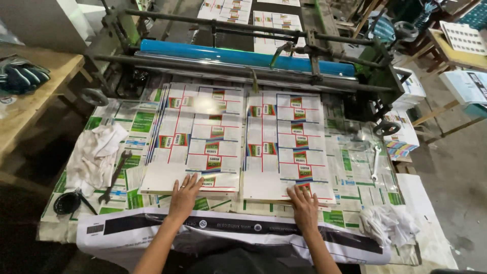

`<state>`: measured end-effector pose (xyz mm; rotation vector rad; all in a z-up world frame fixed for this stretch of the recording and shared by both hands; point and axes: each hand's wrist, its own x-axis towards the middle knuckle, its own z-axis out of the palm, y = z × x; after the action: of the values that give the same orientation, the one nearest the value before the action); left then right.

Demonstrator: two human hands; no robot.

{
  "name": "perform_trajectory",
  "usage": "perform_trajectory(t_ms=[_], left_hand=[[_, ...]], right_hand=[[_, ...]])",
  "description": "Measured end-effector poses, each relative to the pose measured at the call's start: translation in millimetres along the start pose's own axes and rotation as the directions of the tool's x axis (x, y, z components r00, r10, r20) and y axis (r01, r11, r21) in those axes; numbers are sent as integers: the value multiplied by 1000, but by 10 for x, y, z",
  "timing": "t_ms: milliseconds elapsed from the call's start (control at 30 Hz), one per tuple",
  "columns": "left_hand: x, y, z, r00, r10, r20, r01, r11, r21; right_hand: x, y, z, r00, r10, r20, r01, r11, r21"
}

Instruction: The person aligns stacks of printed sheets on the feed table of an offset printing press and feeds the sheets one at a time into the press rollers, repeating the pick, align, and feed cycle across the work table.

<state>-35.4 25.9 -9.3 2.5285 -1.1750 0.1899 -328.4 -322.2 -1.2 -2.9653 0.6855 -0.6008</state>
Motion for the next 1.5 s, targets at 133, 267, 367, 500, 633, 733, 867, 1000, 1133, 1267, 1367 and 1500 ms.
perform_trajectory(t_ms=[133,267,367,500,633,733,867,1000,1133,1267,1367,1500], left_hand=[[171,6,-43,997,-5,78,5,1000,3],[411,-48,36,997,4,81,-3,1000,-24],[633,-88,64,997,32,72,-33,999,2],[916,-229,300,996,47,80,-46,999,-20],[1187,-270,368,991,56,123,-64,996,69],[1466,-268,386,989,31,145,-43,996,84],[1620,-66,277,995,-32,97,31,999,9],[1246,163,254,994,-50,101,56,997,-61],[624,293,56,995,-77,57,83,990,-114],[262,213,-139,987,-60,149,90,975,-204],[191,102,-169,982,13,189,14,990,-141],[167,-117,101,994,55,96,-48,997,-67]], right_hand=[[-52,7,25,999,37,9,-37,999,23],[19,-25,2,998,62,20,-63,998,19],[-15,-44,-16,997,82,17,-82,997,13],[33,5,-25,995,98,0,-98,995,-7],[89,56,-165,993,110,30,-110,994,-14],[278,53,-399,991,127,41,-127,992,-6],[373,-184,-831,985,131,-116,-131,991,12],[71,-138,-458,980,82,-182,-83,997,0],[-133,-63,-81,998,55,-35,-57,997,-49],[-51,-40,-42,993,106,43,-105,994,-32],[87,15,-43,990,117,80,-118,993,-3],[248,56,30,988,112,104,-115,993,23]])
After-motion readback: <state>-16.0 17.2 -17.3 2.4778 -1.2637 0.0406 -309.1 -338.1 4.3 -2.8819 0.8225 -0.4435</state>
